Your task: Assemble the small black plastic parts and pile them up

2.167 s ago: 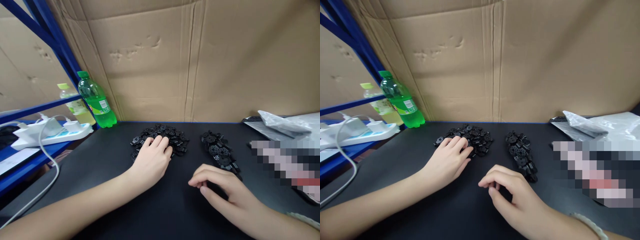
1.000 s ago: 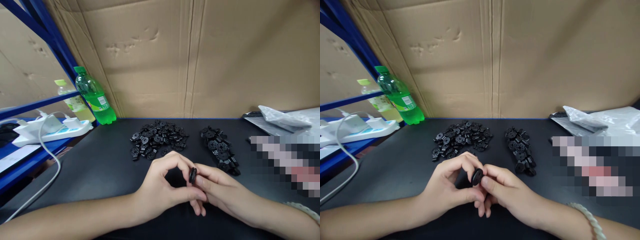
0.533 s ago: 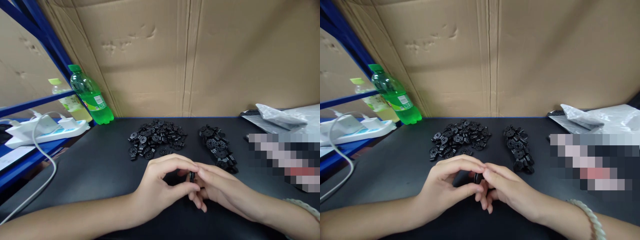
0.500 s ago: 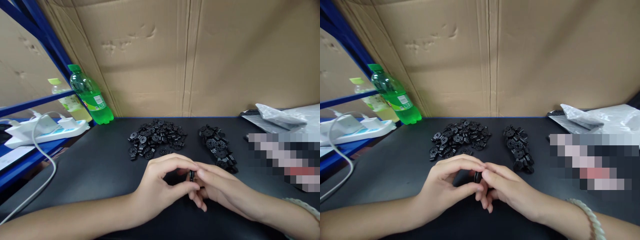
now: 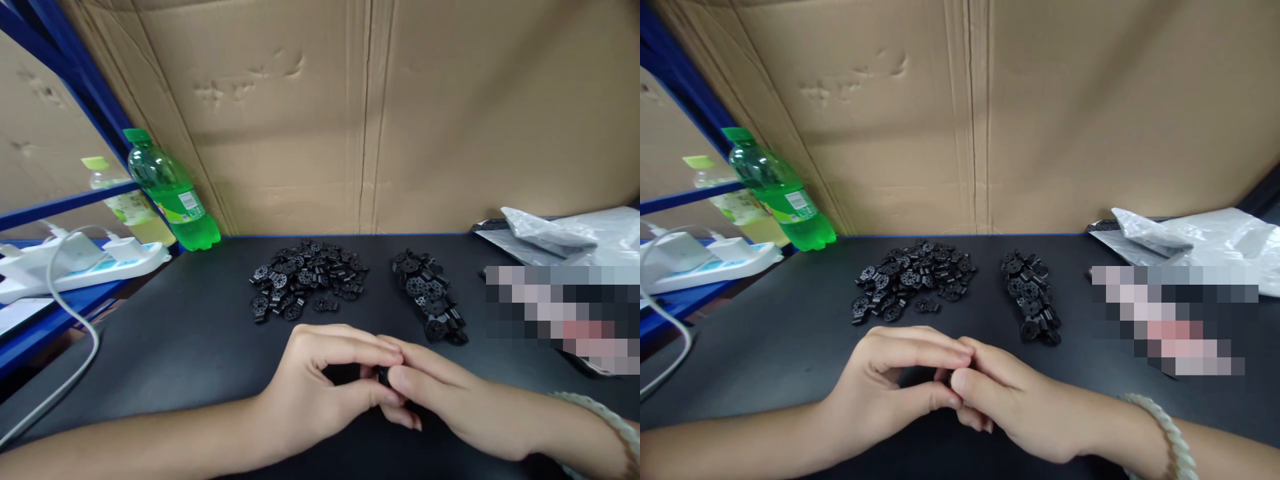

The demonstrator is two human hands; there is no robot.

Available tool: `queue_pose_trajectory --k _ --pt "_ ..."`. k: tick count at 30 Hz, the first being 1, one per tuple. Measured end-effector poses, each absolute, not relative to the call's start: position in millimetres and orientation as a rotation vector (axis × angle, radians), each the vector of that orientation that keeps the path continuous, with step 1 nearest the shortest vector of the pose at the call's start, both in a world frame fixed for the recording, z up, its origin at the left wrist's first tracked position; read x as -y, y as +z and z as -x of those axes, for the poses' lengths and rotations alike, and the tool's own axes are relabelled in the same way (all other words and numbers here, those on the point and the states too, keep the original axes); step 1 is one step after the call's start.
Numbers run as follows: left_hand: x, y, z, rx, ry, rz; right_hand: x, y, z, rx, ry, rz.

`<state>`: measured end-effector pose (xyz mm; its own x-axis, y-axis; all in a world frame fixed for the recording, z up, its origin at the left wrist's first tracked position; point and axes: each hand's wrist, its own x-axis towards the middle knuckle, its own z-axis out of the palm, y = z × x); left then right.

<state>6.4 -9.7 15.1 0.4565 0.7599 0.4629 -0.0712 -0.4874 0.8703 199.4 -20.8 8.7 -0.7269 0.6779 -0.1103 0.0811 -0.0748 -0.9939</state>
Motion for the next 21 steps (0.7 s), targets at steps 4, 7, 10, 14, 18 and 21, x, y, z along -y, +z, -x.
queue_pose_trajectory --k 4,7,10,14,18,21 --pt "9 14 -9 -0.605 1.096 -1.646 18 6 -198 1.749 1.924 0.751" --pt "8 11 -9 -0.645 1.049 -1.573 13 3 -197 1.687 1.996 0.683" --pt "8 7 -9 -0.676 1.005 -1.498 8 0 -197 1.657 2.047 0.619" --pt "6 6 -10 -0.681 0.977 -1.392 5 -3 -198 1.642 2.092 0.580" --pt "3 10 -6 -0.720 0.983 -1.259 7 -4 -200 1.431 2.197 0.582" --pt "0 13 -2 -0.751 1.037 -1.207 8 0 -201 1.355 2.235 0.580"
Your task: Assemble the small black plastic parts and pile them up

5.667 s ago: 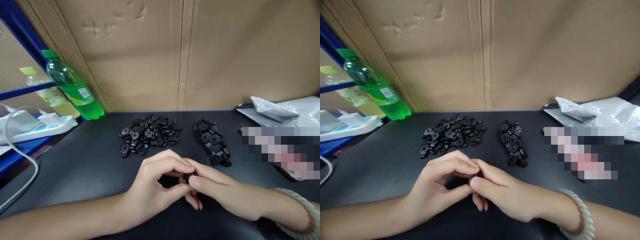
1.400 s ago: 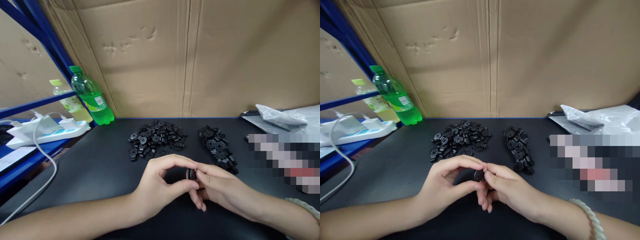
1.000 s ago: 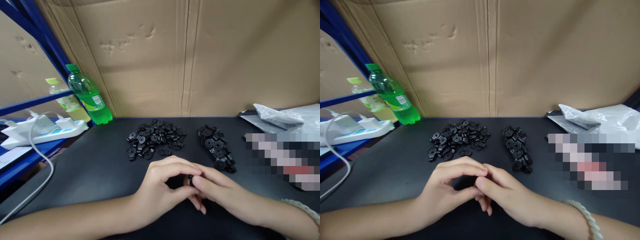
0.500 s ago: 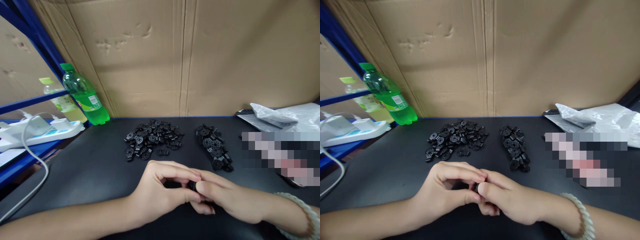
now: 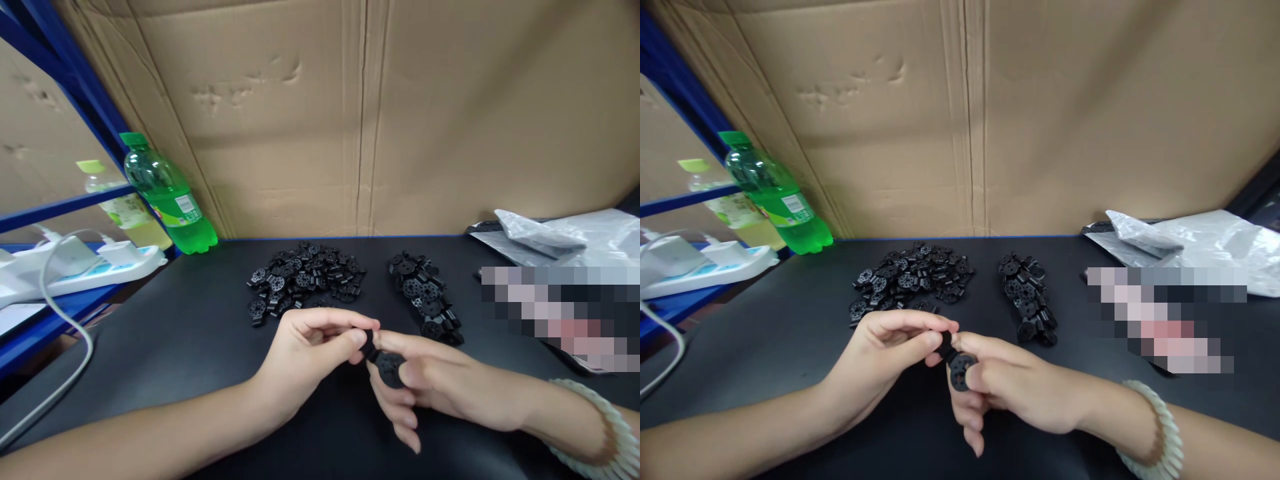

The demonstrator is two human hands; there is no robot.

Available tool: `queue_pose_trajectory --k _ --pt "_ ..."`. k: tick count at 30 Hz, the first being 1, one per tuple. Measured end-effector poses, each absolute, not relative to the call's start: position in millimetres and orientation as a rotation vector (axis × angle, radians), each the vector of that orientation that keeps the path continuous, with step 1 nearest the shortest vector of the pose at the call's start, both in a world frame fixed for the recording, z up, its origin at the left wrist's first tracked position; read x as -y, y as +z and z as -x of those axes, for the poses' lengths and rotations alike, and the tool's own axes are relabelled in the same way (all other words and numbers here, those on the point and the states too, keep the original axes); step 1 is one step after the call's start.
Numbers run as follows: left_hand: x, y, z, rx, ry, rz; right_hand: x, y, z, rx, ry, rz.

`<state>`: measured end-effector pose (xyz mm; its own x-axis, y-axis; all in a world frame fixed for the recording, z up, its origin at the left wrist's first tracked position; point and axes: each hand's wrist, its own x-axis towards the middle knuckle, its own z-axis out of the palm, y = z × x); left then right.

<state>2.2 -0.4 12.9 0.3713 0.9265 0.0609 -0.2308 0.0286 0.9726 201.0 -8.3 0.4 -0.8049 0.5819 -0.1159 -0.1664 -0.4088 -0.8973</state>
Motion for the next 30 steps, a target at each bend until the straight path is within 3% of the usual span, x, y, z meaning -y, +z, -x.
queue_pose_trajectory --k 10,15,22,26,30 --pt "3 22 -6 -0.702 1.029 -0.975 7 23 -209 2.017 1.762 0.755" --pt "3 19 -1 -0.650 1.055 -1.416 14 27 -212 1.958 1.718 0.912" --pt "12 18 3 -0.451 1.273 -2.272 5 40 -226 2.142 0.985 0.977" --pt "13 16 0 -0.419 1.276 -2.336 -27 50 -258 1.868 0.475 1.185" --pt "12 16 -2 -0.438 1.209 -2.319 -58 51 -295 1.880 0.267 1.511"
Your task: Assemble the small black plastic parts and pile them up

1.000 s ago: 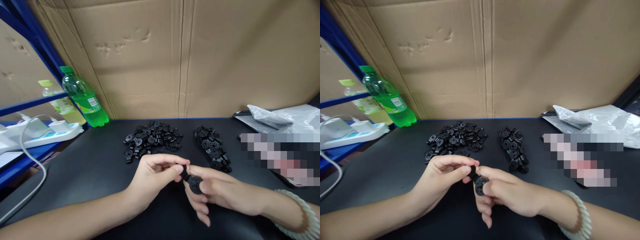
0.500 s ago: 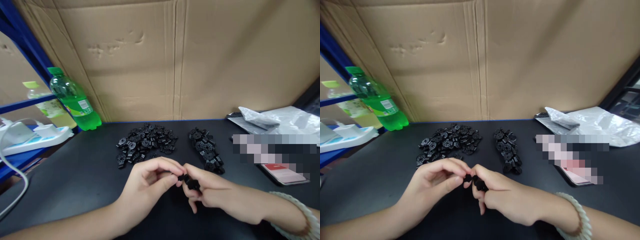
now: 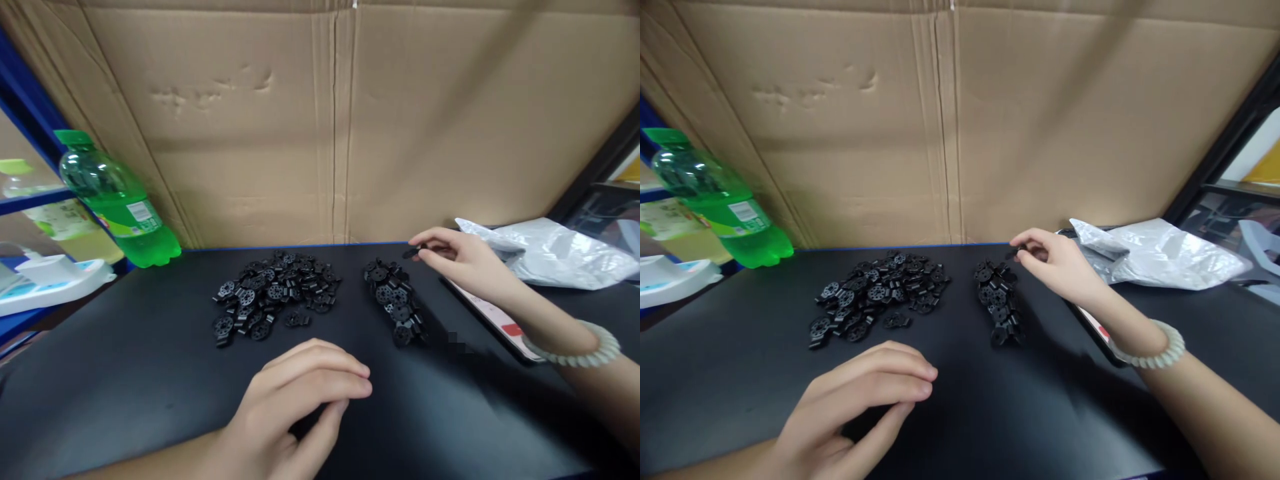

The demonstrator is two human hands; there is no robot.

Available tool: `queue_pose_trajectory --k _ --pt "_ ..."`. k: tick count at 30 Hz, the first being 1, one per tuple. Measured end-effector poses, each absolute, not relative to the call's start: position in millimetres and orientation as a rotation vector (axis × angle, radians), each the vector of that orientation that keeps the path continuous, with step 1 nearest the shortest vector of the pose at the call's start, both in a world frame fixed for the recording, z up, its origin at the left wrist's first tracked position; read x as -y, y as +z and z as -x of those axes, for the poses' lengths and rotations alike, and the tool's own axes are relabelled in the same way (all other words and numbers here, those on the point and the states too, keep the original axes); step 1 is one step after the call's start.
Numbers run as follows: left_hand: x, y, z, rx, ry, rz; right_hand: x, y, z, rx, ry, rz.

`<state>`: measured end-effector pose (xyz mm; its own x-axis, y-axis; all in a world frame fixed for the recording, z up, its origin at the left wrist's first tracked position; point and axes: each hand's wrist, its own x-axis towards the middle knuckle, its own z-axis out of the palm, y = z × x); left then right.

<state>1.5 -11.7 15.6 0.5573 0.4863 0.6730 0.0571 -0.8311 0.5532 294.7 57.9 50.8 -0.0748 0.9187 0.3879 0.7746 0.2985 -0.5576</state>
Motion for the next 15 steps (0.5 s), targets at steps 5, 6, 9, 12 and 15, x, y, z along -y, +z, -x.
queue_pose_trajectory --k 5,6,9,12,15 --pt "11 16 0 -0.444 1.185 -2.334 -67 41 -307 2.013 0.263 1.676" --pt "11 16 1 -0.440 1.178 -2.337 -66 40 -306 2.041 0.286 1.690" --pt "11 15 2 -0.431 1.150 -2.341 -64 38 -302 2.094 0.348 1.717" --pt "10 15 2 -0.437 1.106 -2.347 -63 37 -303 2.104 0.372 1.736" --pt "9 13 1 -0.420 1.039 -2.389 -65 38 -306 2.078 0.343 1.739"
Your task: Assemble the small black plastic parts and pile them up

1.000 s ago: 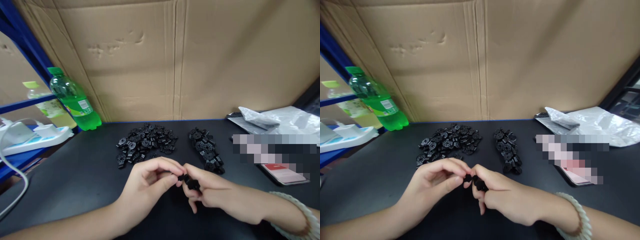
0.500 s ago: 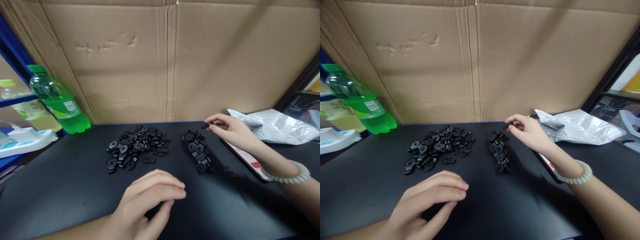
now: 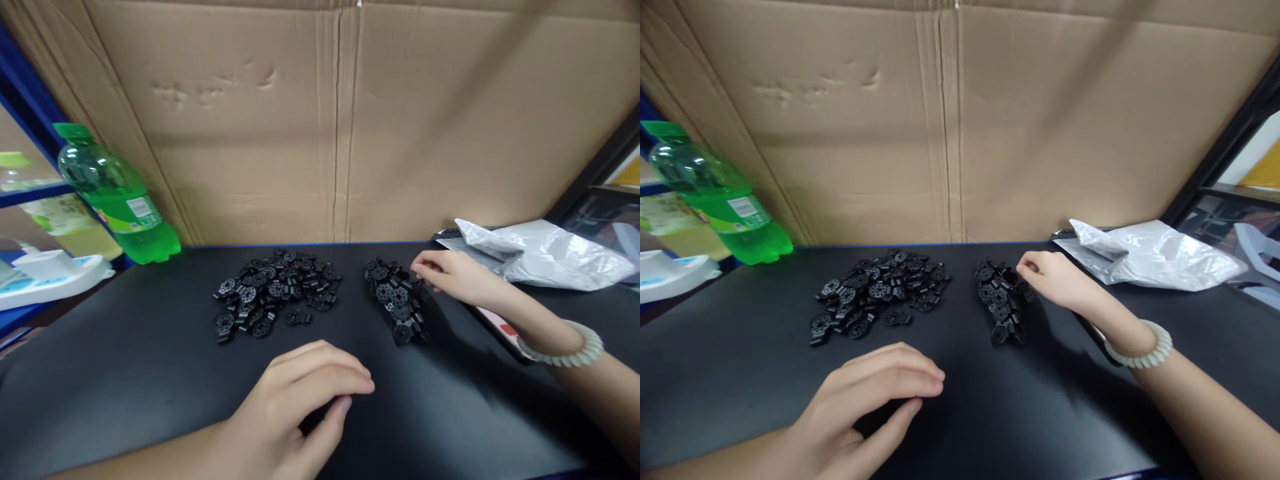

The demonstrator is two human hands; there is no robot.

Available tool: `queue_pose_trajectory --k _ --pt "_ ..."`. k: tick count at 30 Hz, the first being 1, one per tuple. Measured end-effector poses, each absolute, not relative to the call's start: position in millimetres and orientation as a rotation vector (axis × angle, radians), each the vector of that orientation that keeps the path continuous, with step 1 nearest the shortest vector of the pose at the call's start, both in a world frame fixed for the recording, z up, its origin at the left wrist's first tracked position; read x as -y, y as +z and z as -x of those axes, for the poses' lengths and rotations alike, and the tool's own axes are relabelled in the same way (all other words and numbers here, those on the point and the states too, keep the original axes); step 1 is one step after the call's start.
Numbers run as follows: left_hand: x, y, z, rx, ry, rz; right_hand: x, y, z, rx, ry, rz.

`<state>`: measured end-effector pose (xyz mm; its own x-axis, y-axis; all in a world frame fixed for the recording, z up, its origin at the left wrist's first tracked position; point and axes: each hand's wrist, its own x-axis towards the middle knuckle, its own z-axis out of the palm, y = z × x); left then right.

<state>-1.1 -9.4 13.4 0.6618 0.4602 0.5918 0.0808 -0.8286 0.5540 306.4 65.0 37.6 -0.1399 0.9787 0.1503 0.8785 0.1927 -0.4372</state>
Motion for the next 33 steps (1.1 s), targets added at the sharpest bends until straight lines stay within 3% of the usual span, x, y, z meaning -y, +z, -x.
queue_pose_trajectory --k 9,16,22,26,33 --pt "6 11 6 -0.583 0.670 -2.949 -27 39 -260 1.826 0.194 1.376" --pt "-14 20 10 -1.369 0.075 -3.156 23 7 -208 2.027 0.666 1.022" --pt "-16 19 12 -1.354 -0.039 -3.109 17 -6 -205 1.995 0.981 1.019" --pt "-13 20 14 -1.114 0.112 -3.077 13 -14 -207 1.827 1.271 1.101" --pt "-7 18 16 -0.539 1.040 -2.900 10 -12 -195 1.240 1.936 0.925"
